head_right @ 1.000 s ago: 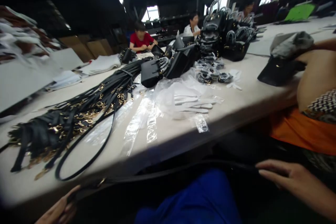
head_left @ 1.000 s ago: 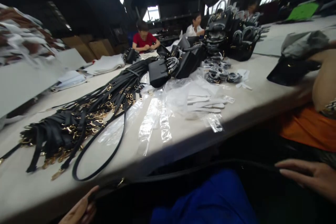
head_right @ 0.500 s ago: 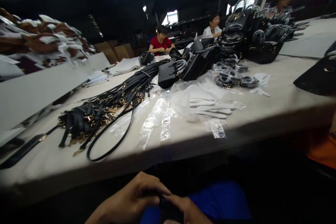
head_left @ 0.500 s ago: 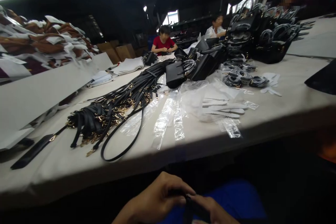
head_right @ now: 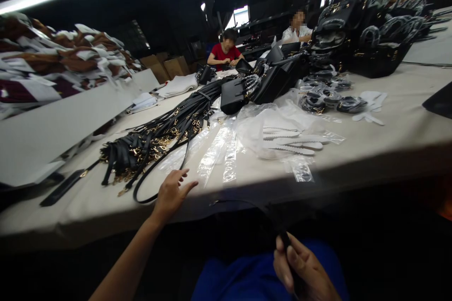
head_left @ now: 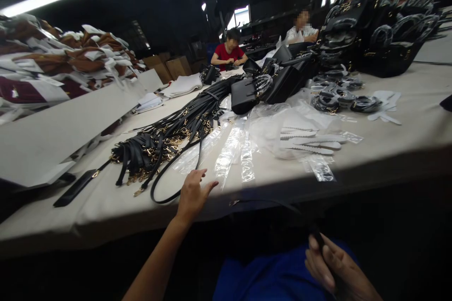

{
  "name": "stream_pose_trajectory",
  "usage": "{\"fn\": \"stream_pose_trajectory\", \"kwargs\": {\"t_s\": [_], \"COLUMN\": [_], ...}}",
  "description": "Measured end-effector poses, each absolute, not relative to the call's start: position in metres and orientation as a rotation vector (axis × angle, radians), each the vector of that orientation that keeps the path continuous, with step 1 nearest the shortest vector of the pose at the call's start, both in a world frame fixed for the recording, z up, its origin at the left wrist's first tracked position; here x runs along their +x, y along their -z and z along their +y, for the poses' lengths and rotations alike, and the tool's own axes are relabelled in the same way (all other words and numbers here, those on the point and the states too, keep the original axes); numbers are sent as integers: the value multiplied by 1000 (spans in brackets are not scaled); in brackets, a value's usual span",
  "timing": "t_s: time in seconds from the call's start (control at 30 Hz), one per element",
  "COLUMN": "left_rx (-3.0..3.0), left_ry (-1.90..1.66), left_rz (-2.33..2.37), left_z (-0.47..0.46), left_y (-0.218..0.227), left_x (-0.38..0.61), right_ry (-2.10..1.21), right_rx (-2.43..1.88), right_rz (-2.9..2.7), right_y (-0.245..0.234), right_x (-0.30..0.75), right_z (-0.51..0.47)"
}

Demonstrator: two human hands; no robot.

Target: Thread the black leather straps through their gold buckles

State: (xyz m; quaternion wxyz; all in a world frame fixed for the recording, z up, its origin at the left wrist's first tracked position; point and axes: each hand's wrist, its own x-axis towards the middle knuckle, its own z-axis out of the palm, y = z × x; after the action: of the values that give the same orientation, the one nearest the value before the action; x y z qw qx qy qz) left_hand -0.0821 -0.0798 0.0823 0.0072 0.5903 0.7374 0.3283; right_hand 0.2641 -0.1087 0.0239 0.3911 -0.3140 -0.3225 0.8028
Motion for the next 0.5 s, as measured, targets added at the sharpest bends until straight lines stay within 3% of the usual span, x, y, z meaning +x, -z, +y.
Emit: {"fn": "stream_pose_trajectory", "kwargs": {"t_s": [0.13, 0.3, 0.4, 0.5], "left_rx": [1605, 1480, 1413, 1267], "left_ry": [-786, -817, -922, -1056], "left_rz": [2389, 2288, 2080, 1778], "left_z": [-60, -63, -82, -112], "left_y": [-76, -81, -91, -105], "left_x": [-87, -76, -68, -52], "right_ry": [-2044, -2118, -2162, -2212], "right_rx": [-582, -221, -165, -397], "right_rz": [-560, -223, -334, -657], "right_y": [-33, -37, -43, -50], "right_x": [253, 250, 253, 246], "right_z": [-103, -105, -104, -100]}}
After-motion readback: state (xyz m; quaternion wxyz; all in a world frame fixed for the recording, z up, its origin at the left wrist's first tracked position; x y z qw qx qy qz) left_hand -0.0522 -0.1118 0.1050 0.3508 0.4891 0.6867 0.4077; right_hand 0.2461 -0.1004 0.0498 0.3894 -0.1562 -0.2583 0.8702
